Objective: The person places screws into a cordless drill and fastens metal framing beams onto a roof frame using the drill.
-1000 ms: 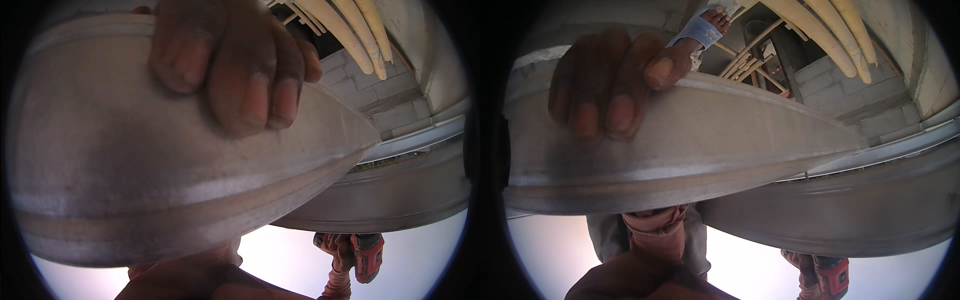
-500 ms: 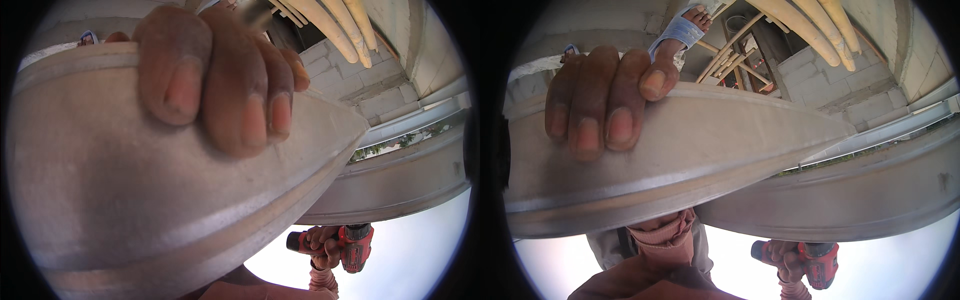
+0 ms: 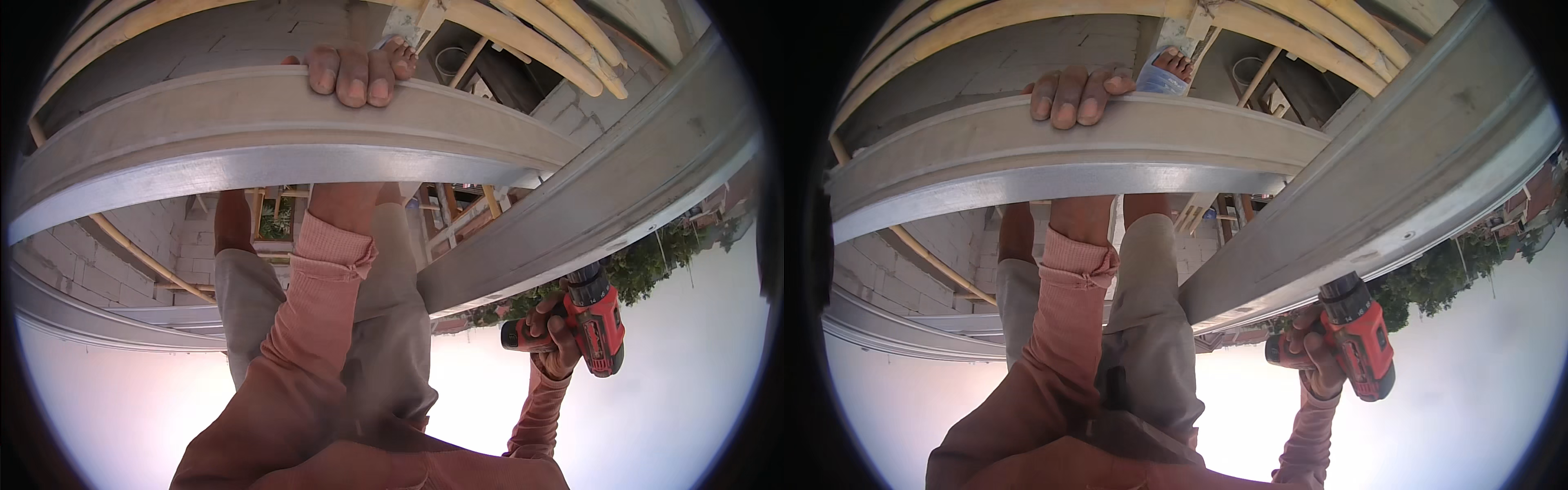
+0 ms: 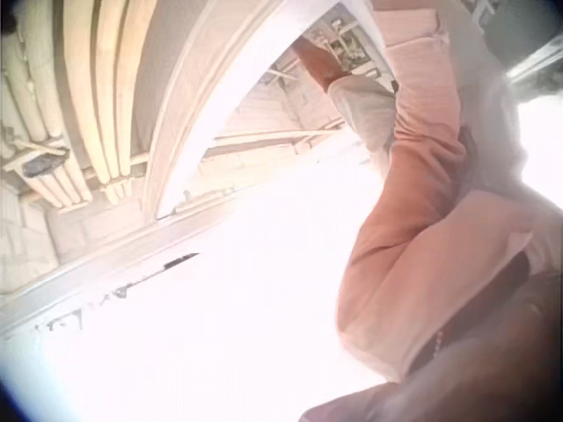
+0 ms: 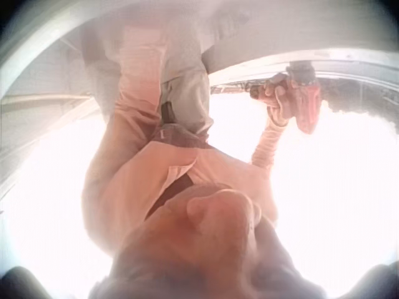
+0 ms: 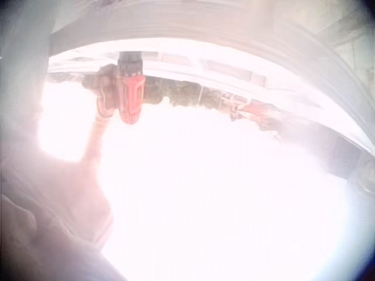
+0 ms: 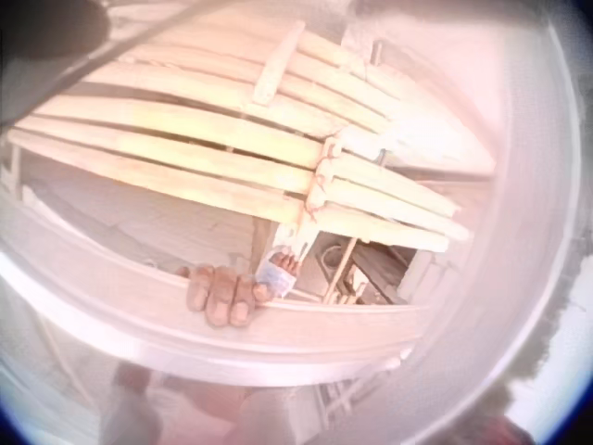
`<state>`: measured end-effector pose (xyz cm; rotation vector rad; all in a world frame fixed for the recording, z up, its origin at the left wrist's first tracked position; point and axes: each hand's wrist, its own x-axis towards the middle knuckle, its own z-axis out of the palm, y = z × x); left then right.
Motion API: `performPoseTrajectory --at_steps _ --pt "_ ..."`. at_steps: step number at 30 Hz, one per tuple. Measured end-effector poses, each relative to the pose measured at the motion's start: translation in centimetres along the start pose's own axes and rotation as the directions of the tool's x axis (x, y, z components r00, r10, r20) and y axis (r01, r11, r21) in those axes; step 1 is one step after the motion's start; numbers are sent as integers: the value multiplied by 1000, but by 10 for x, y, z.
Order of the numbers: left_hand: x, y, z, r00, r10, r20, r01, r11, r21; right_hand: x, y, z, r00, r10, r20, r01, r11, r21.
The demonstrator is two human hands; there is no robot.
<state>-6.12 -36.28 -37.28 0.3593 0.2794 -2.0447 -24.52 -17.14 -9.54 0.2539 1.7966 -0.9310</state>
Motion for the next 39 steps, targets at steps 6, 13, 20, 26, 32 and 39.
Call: performPoseTrajectory --at_steps 6,13,20,26,32,39 --pt "-1 10 16 984 -123 -127 128 991 28 0 18 -19 1000 -10 -30 18 961 277" --pt "-7 34 26 920 -131 -369 166 984 64 -15 43 7 969 -74 -234 168 896 412" --pt "-95 27 160 450 -105 -887 872 265 411 -32 84 32 900 24 -434 232 818 527" --pt "-8 -91 223 917 -181 -354 268 -377 886 -56 94 33 951 120 -285 5 915 402" --pt "47 -180 190 940 -86 -329 264 -427 865 -74 86 46 931 48 -362 138 871 472" --pt "64 -150 171 892 -294 -343 298 -187 936 -72 70 44 941 129 -314 52 859 509"
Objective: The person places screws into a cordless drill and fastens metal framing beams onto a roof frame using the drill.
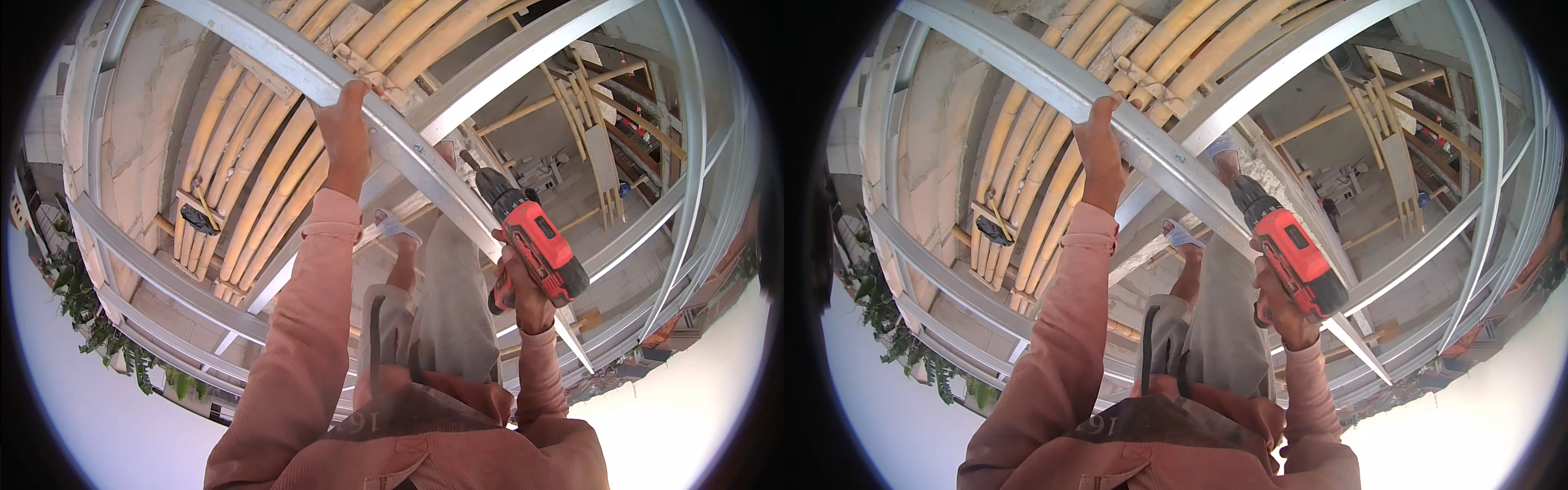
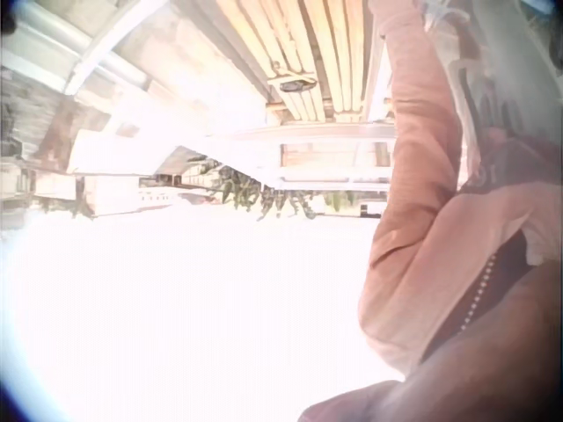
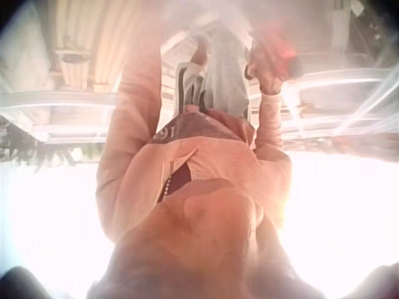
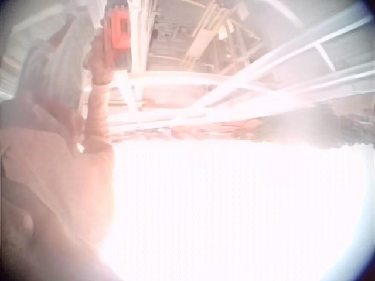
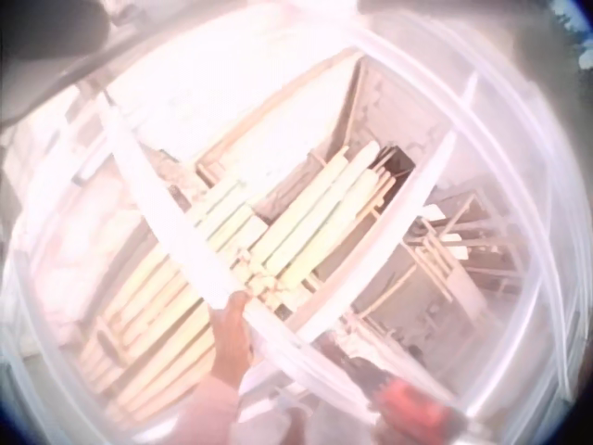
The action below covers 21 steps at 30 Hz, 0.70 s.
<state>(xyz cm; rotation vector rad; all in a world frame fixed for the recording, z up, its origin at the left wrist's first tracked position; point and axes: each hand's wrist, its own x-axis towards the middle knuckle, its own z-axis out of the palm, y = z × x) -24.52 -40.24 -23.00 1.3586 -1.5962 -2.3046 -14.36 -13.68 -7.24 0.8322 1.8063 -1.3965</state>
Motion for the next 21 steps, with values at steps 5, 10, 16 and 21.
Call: performPoseTrajectory --at_steps 5,10,16,21 --pt "1 0 -1 999 -48 -25 49 998 27 20 -19 7 996 -23 92 37 986 -162" --pt "-4 3 1 1000 -29 11 29 999 18 70 -37 -3 836 -388 388 520 784 -338" --pt "-3 5 -2 998 -44 40 43 999 29 111 -60 -12 622 -445 644 736 613 -287" --pt "2 -2 -9 994 -42 101 44 999 -12 127 -96 -7 569 -329 753 770 535 -348"
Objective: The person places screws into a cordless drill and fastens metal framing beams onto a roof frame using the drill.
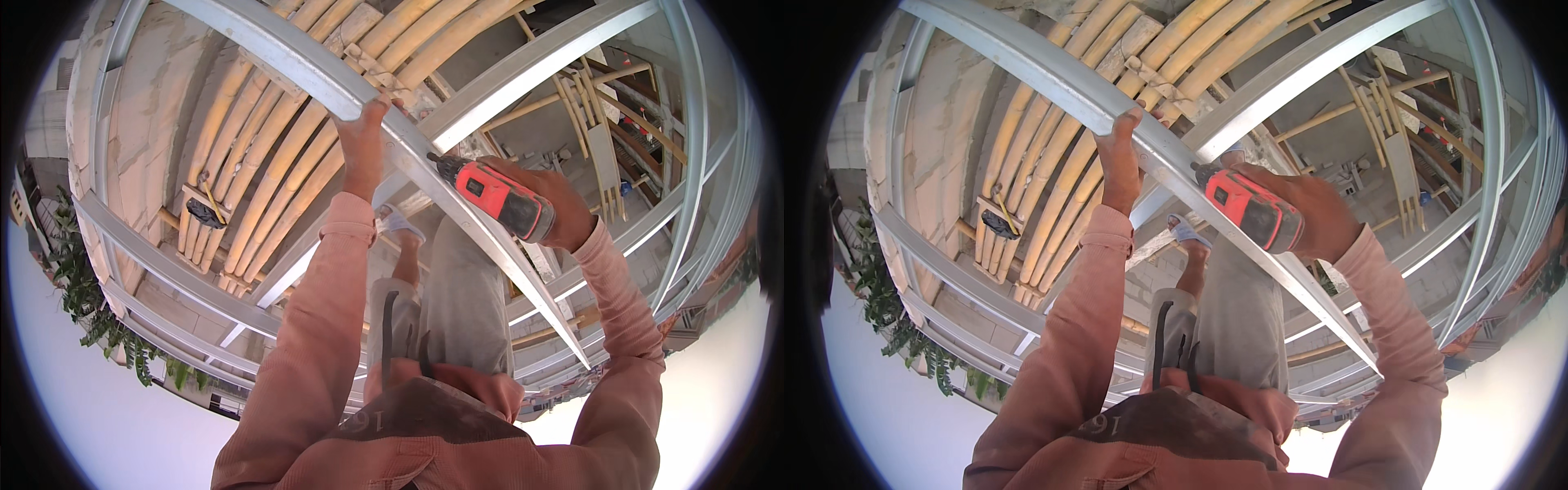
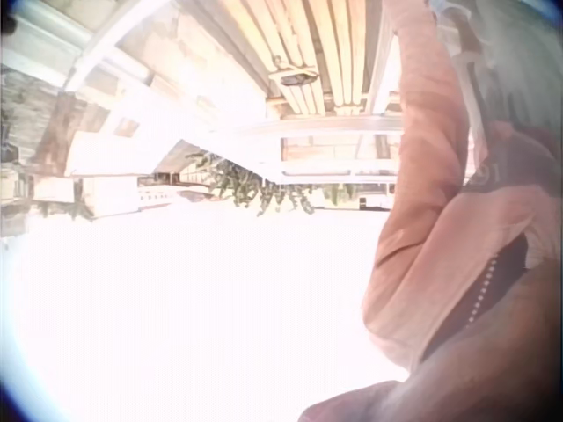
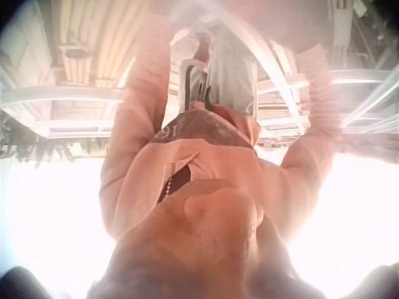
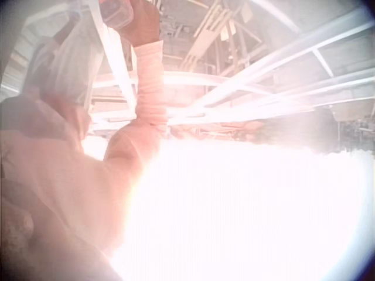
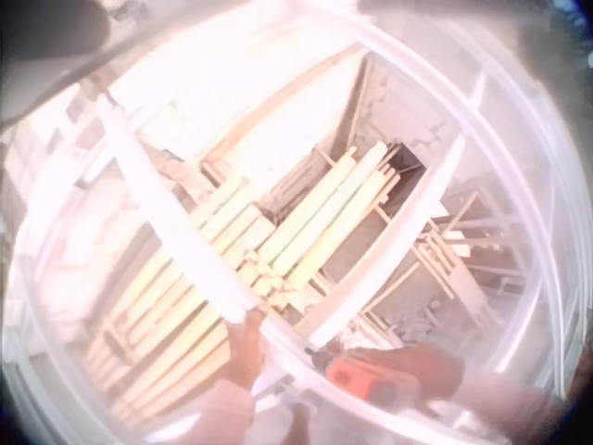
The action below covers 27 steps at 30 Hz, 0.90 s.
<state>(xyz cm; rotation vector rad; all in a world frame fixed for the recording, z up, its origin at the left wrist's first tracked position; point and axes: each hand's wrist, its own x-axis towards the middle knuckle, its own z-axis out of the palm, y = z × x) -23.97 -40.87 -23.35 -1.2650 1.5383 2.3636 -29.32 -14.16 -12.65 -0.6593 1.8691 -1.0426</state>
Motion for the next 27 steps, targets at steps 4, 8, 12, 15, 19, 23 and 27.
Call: performPoseTrajectory --at_steps 4,8,12,15,19,23,27 --pt "0 -3 -7 999 -13 -46 12 1000 -18 45 -34 -32 854 302 423 -216 947 -240" --pt "-7 3 1 996 -67 -53 62 994 -86 40 -32 -19 935 204 289 -161 973 -166" --pt "-2 -3 3 998 -43 -48 37 992 -118 31 -34 -3 989 101 108 -90 991 -100" --pt "-6 -1 5 998 -26 -50 18 989 -147 24 -39 8 994 102 35 -97 987 -128" --pt "-5 1 7 997 23 -79 -35 986 -163 16 -46 21 978 206 -2 -206 978 36" --pt "-2 -1 2 1000 2 -2 -2 987 -159 5 -55 39 946 313 -90 -290 936 201" --pt "-3 -1 5 999 18 -26 -23 984 -175 7 -58 36 940 317 -124 -303 946 118"
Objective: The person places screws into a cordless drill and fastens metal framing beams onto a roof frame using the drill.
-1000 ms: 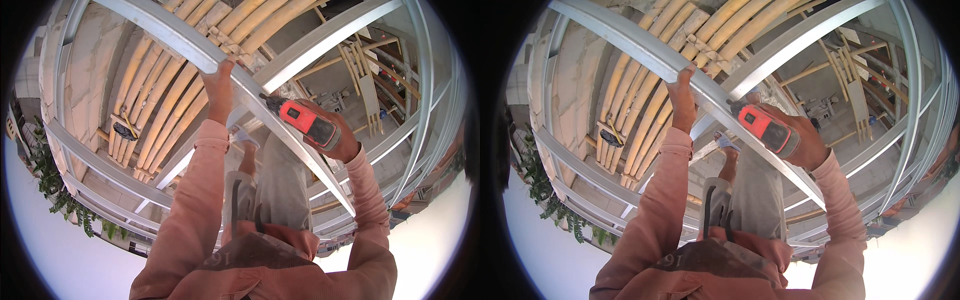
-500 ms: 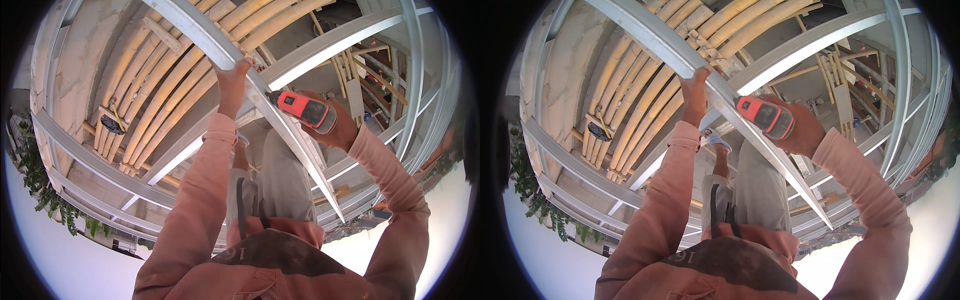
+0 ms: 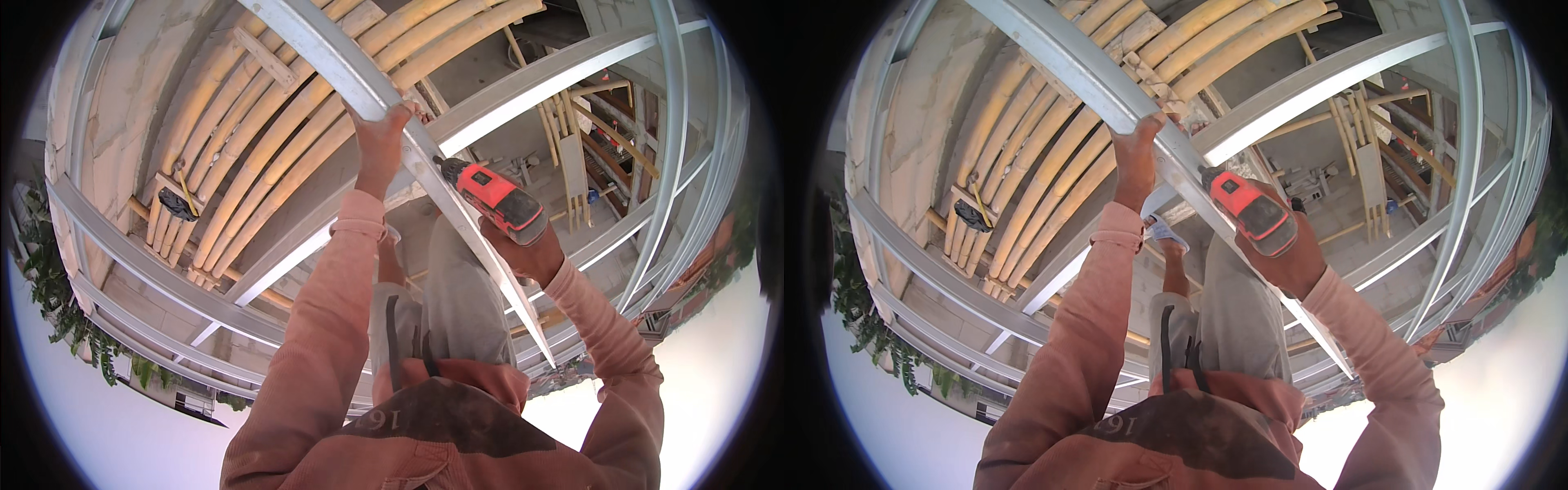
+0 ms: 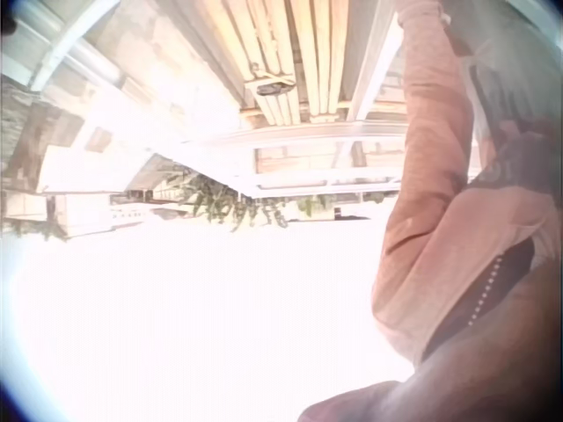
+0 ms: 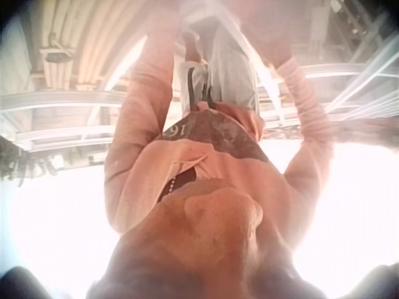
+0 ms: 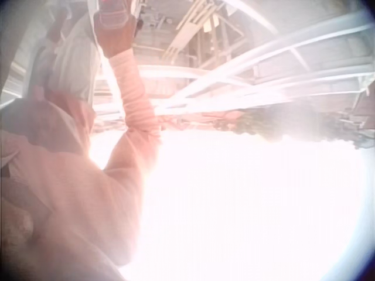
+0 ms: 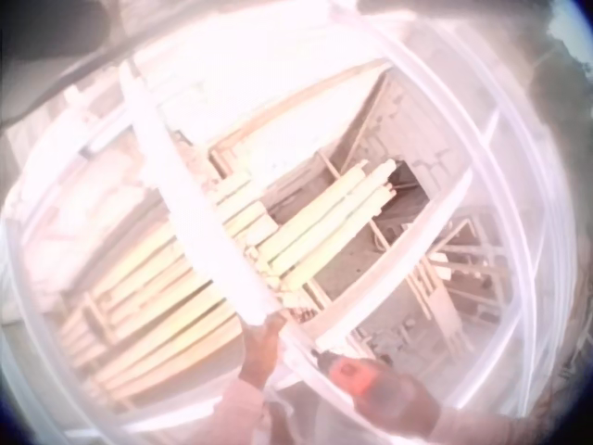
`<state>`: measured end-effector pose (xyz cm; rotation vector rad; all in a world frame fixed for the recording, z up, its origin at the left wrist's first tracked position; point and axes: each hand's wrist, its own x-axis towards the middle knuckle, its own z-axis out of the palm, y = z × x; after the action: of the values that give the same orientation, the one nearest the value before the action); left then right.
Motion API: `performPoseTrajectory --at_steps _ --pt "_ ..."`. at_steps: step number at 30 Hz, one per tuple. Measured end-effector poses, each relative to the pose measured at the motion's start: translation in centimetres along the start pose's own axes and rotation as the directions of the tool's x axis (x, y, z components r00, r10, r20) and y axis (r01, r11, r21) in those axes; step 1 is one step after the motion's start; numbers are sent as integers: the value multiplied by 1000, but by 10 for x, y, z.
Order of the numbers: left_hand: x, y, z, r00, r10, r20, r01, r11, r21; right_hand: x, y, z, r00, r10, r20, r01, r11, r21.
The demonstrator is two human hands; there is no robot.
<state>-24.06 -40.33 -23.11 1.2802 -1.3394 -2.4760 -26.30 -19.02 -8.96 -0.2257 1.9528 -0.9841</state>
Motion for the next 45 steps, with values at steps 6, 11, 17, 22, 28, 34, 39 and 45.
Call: performPoseTrajectory --at_steps 6,11,17,22,28,34,39,45 --pt "2 -4 -4 1000 -11 -11 11 1000 19 4 0 -2 999 44 11 -44 999 -9" --pt "6 -8 -2 999 31 -10 -31 999 40 4 9 -8 999 46 -1 -46 998 37" --pt "9 -15 -8 996 88 -13 -86 992 97 9 -1 -15 977 195 89 -208 964 163" --pt "6 -15 -2 993 106 -44 -103 992 70 5 6 -16 985 160 62 -167 977 133" --pt "8 -16 -3 996 75 -50 -72 995 64 4 11 -15 988 150 39 -155 964 217" --pt "6 -8 -2 999 -29 -41 32 996 79 -2 12 -16 933 338 128 -356 804 477" --pt "6 -6 -1 998 3 -67 3 996 89 -9 14 -22 912 370 176 -403 739 539" --pt "3 1 5 999 -7 -54 16 986 167 -22 29 -18 904 393 169 -412 690 595"
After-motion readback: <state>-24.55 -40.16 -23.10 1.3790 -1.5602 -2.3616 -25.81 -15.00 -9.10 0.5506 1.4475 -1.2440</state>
